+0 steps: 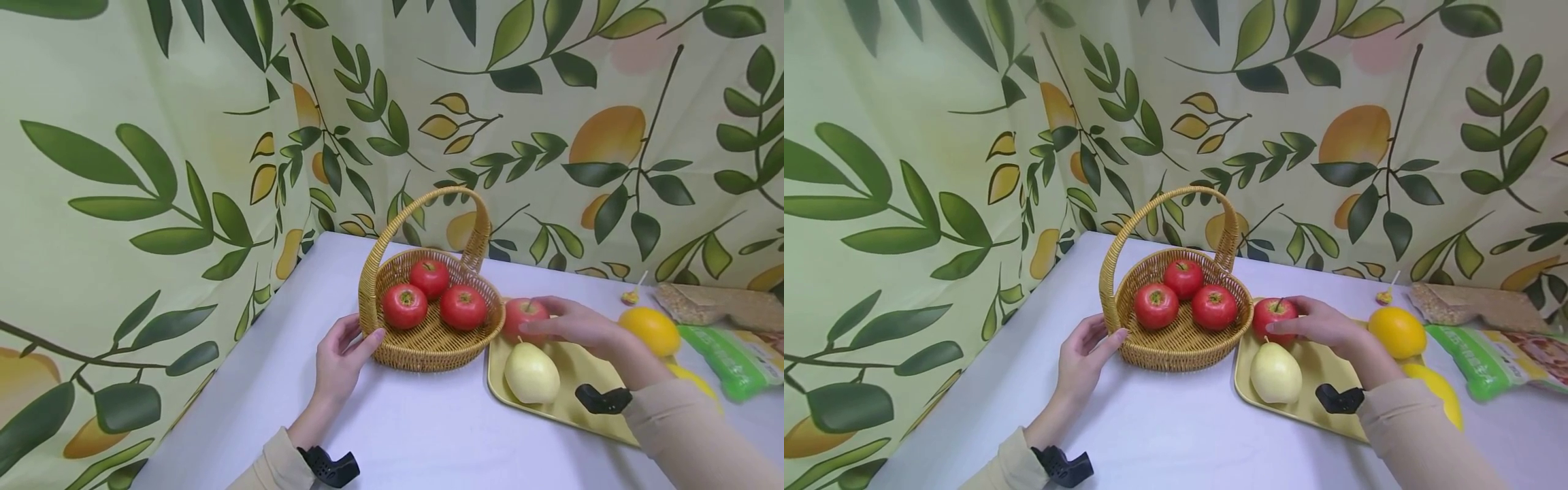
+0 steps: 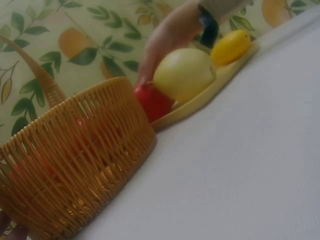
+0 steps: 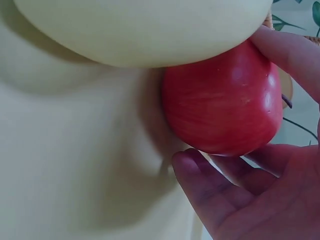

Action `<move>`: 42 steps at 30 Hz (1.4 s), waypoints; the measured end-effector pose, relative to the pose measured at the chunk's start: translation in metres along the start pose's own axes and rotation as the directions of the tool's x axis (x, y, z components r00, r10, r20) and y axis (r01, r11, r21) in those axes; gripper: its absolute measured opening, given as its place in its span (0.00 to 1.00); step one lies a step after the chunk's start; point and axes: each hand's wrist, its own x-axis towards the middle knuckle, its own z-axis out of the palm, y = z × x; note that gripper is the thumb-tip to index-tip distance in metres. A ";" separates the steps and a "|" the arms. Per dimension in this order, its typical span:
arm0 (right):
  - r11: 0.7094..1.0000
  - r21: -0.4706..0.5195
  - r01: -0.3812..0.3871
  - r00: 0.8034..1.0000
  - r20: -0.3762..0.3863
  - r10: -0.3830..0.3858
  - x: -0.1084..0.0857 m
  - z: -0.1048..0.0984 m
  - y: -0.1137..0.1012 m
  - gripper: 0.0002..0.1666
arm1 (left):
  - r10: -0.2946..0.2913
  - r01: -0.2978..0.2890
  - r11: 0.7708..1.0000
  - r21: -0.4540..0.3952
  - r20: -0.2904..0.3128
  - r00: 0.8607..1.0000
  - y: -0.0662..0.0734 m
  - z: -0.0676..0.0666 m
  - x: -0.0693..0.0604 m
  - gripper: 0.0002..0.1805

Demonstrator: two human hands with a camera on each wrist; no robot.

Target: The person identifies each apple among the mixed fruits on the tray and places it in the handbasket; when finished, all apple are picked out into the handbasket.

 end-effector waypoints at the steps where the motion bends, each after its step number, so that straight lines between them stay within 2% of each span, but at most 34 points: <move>1: 1.000 0.004 0.000 1.000 0.001 0.000 0.000 0.000 0.000 0.55 | 0.000 0.000 1.000 -0.001 0.000 1.000 0.000 0.000 0.000 0.20; 14: 1.000 0.001 -0.004 0.998 -0.059 0.004 -0.002 0.002 0.005 0.53 | 0.004 -0.004 1.000 -0.008 0.000 1.000 -0.002 0.000 0.000 0.19; 23: 0.998 -0.029 -0.055 0.996 -0.078 0.052 -0.006 -0.002 0.007 0.60 | 0.002 -0.002 1.000 -0.006 0.001 1.000 0.001 0.000 0.000 0.19; 30: 0.995 -0.063 -0.074 0.990 -0.128 0.065 -0.009 -0.004 0.006 0.61 | -0.011 0.011 1.000 0.007 -0.008 1.000 0.000 0.000 0.000 0.20; 38: 0.998 -0.065 -0.008 0.981 -0.193 -0.005 -0.013 -0.008 0.000 0.58 | -0.008 0.008 1.000 0.007 -0.005 1.000 0.000 0.000 -0.001 0.20; 42: 0.999 -0.046 -0.003 0.981 -0.192 -0.006 -0.015 -0.010 -0.003 0.60 | -0.006 0.006 1.000 -0.002 0.001 1.000 0.000 0.000 0.000 0.20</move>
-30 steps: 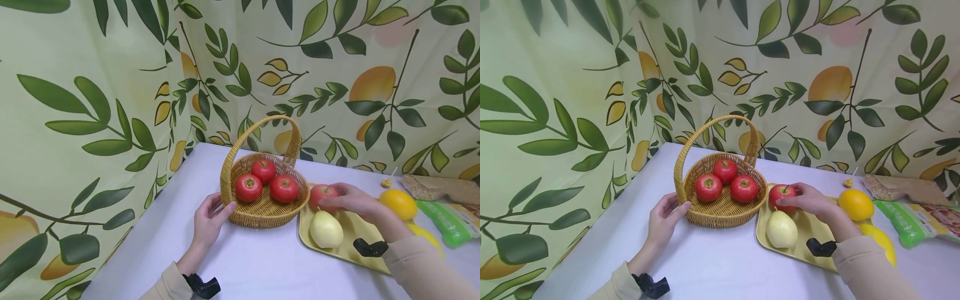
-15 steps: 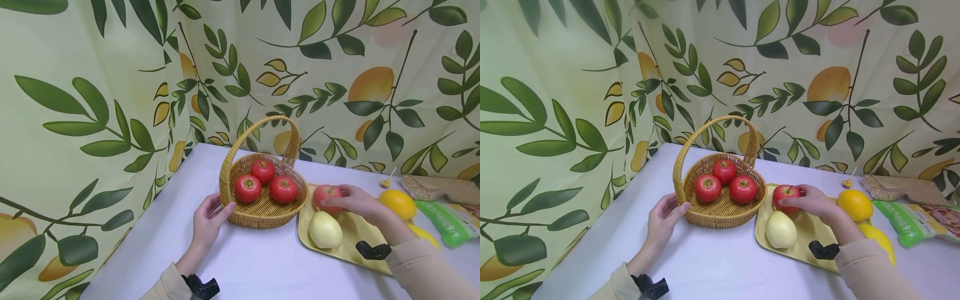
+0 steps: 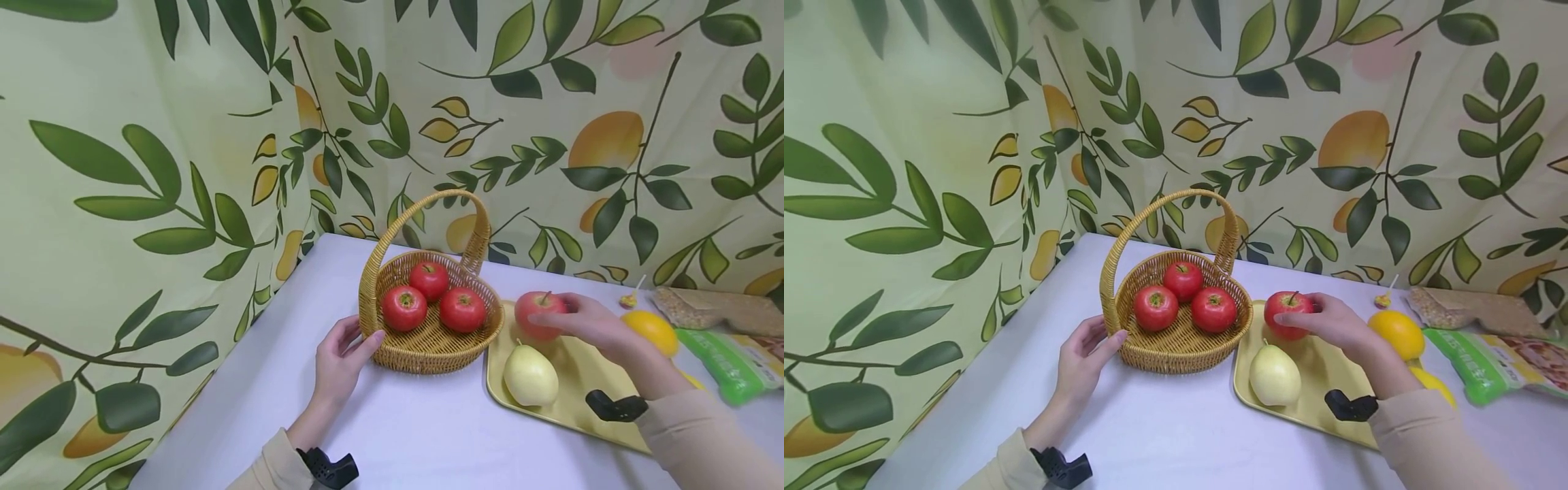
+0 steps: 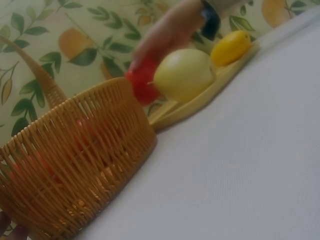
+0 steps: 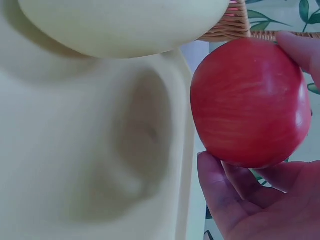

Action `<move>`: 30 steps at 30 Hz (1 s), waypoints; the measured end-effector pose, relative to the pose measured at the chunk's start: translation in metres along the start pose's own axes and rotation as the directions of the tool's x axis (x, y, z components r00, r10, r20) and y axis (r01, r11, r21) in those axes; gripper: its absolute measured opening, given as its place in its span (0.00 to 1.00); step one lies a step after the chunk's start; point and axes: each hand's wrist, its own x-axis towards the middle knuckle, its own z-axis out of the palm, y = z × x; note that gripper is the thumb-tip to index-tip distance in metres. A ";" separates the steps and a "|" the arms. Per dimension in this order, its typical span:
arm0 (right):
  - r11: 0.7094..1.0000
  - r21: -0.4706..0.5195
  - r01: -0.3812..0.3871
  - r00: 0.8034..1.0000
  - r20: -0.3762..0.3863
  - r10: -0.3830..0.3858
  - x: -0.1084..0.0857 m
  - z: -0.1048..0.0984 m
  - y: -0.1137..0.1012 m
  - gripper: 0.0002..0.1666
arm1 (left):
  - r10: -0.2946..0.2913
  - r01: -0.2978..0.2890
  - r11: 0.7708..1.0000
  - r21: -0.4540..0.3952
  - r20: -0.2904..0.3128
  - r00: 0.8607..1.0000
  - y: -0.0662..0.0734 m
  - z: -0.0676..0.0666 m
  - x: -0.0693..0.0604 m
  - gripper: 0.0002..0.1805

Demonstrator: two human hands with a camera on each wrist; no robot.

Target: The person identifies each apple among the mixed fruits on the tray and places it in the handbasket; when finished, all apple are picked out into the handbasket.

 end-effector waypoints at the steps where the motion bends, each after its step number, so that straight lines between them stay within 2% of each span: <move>1: 1.000 0.009 -0.001 1.000 0.004 0.001 0.000 0.000 0.000 0.60 | 0.000 0.000 1.000 -0.002 0.001 1.000 0.000 0.000 0.000 0.20; 4: 0.999 0.034 -0.002 1.000 0.007 0.002 0.000 -0.002 -0.001 0.60 | -0.004 0.004 1.000 -0.004 0.001 1.000 0.000 0.000 0.001 0.20; 12: 0.992 0.115 0.045 0.997 -0.070 -0.037 0.004 -0.005 -0.006 0.50 | -0.006 0.006 1.000 0.002 -0.004 1.000 0.001 0.001 -0.001 0.20; 17: 0.989 0.134 0.068 0.995 -0.086 -0.057 0.003 -0.006 -0.014 0.47 | -0.002 0.002 1.000 -0.002 -0.004 1.000 0.001 0.001 -0.001 0.20; 30: 0.993 0.104 0.058 0.997 -0.048 -0.053 -0.001 -0.004 -0.036 0.54 | 0.010 -0.010 1.000 -0.001 -0.006 1.000 -0.001 0.000 0.001 0.20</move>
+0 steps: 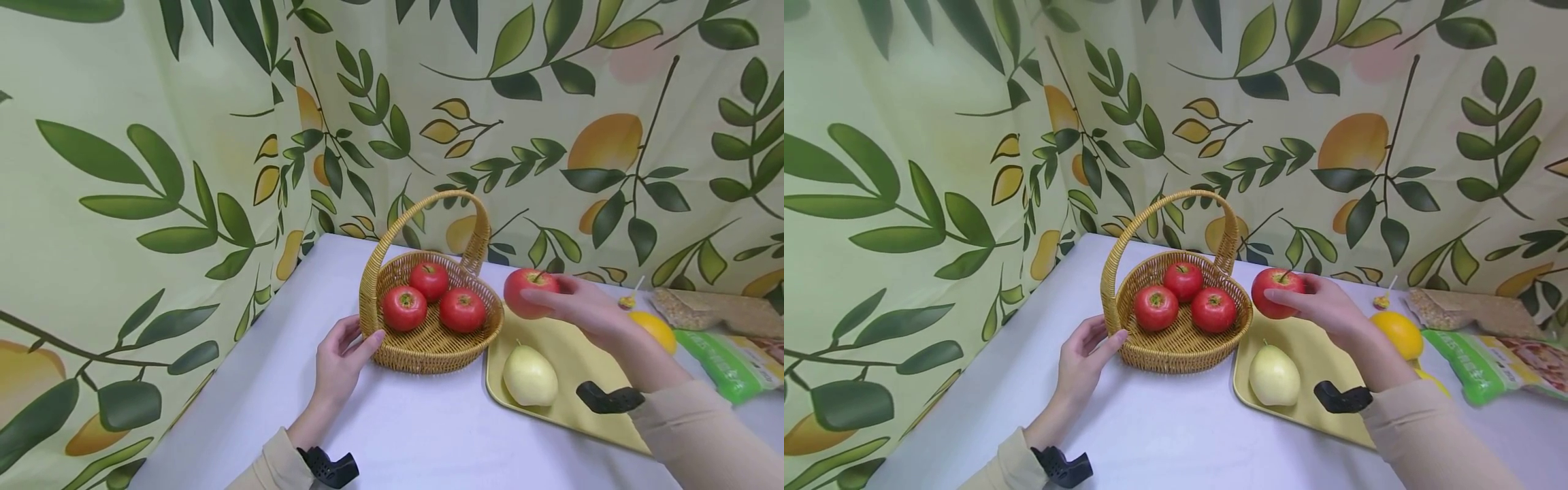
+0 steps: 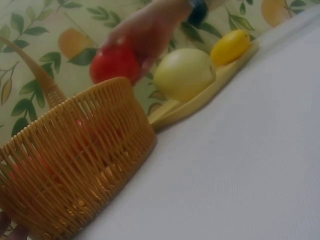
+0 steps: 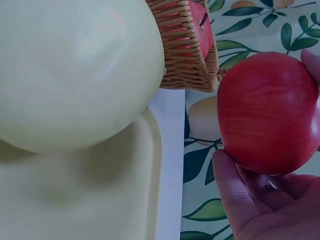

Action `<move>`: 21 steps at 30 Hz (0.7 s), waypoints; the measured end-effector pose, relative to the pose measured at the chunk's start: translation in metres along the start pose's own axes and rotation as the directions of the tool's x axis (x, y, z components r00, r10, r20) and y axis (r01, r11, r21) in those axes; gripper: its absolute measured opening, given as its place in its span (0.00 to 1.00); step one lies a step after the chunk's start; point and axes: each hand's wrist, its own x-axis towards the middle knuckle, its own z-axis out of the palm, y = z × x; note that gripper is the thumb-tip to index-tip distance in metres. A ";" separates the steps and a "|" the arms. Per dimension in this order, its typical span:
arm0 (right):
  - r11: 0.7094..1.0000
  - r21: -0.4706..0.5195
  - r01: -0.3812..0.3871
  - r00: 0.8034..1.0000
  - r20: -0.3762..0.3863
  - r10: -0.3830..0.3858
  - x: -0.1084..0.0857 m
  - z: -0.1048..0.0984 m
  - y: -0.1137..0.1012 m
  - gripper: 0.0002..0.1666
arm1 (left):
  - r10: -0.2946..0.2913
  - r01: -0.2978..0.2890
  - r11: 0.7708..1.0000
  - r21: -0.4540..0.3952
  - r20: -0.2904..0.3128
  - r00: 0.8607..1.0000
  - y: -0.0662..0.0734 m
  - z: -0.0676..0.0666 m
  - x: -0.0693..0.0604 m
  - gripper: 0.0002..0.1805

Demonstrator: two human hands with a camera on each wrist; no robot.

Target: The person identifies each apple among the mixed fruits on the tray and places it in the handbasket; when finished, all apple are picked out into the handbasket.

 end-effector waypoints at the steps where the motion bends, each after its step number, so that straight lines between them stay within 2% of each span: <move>1: 1.000 -0.003 0.000 1.000 -0.001 0.000 0.000 0.000 -0.001 0.55 | -0.001 0.001 1.000 0.000 0.000 1.000 0.000 0.000 0.000 0.20; 14: 0.999 0.036 -0.019 0.999 0.026 0.018 0.001 0.007 -0.018 0.58 | -0.022 0.022 1.000 0.002 0.000 1.000 0.000 0.000 -0.001 0.21; 21: 0.999 0.021 0.030 0.999 0.026 -0.030 0.002 0.014 -0.023 0.54 | -0.013 0.013 1.000 -0.003 0.000 1.000 0.001 0.000 0.000 0.21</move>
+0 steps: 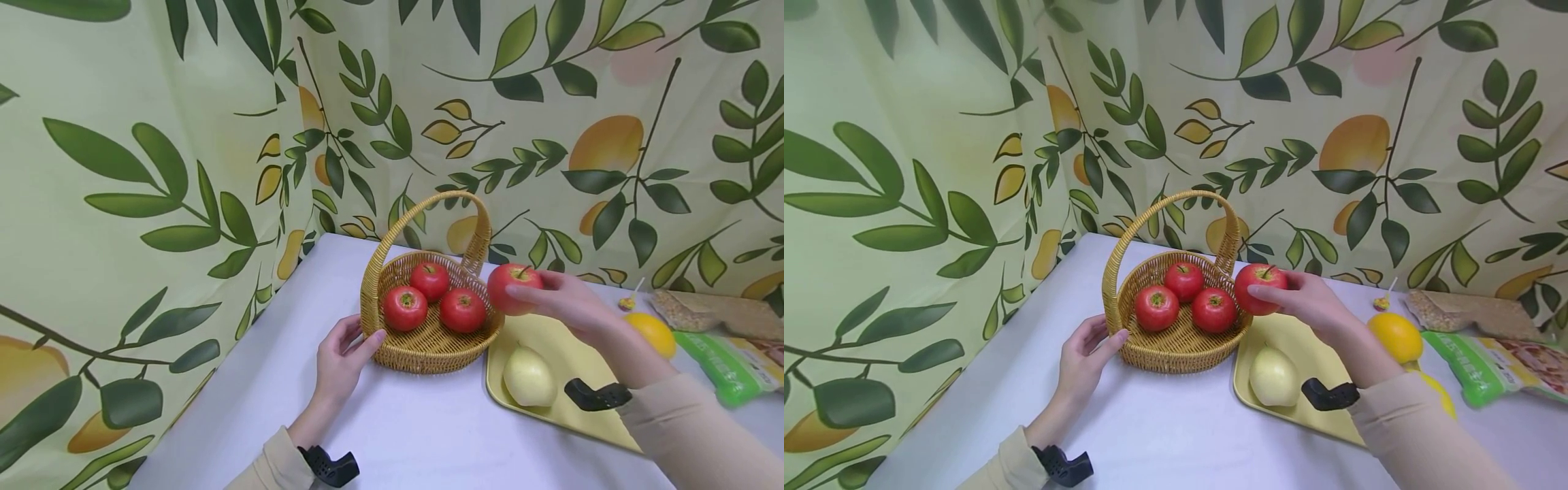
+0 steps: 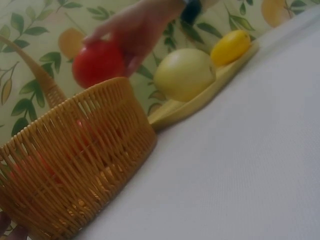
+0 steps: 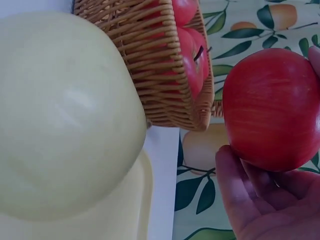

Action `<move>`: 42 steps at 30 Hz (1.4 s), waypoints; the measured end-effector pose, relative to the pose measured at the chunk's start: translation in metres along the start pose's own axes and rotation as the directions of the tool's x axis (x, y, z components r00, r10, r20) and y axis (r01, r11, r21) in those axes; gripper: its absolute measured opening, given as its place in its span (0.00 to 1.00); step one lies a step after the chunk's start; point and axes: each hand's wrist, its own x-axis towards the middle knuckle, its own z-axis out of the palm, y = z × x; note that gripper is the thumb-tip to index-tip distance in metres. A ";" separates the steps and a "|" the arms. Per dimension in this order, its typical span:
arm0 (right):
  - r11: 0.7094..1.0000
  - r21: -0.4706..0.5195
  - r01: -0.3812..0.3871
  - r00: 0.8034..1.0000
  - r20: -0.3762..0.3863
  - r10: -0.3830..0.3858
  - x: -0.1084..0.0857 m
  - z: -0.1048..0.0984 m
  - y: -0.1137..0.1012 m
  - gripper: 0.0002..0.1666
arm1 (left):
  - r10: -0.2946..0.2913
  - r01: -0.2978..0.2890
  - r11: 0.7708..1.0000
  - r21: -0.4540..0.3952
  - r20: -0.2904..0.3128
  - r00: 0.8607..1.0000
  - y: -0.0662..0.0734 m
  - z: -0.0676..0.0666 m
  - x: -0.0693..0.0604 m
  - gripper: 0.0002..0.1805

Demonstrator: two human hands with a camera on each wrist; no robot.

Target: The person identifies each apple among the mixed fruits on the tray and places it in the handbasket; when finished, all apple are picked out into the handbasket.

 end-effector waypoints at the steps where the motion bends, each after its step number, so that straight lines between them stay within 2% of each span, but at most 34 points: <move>1: 1.000 -0.007 0.009 1.000 -0.002 -0.009 0.000 0.001 -0.001 0.53 | 0.001 -0.001 1.000 0.000 0.000 1.000 0.000 0.000 0.000 0.21; 8: 1.000 0.002 0.022 1.000 0.008 -0.022 0.001 0.010 -0.005 0.54 | 0.007 -0.007 1.000 -0.002 -0.001 1.000 -0.001 0.000 0.001 0.20; 16: 0.997 0.027 0.075 0.997 0.033 -0.076 0.001 0.019 -0.011 0.44 | 0.000 0.000 1.000 -0.002 -0.002 1.000 0.000 0.000 0.000 0.21; 28: 0.998 -0.003 0.056 0.995 0.082 -0.055 0.004 0.028 -0.019 0.51 | 0.000 0.000 1.000 0.003 -0.007 1.000 0.000 0.001 0.000 0.20; 42: 0.993 -0.059 0.099 0.988 0.124 -0.091 0.007 0.043 -0.028 0.46 | 0.002 -0.002 1.000 0.002 -0.005 1.000 0.000 0.000 0.000 0.20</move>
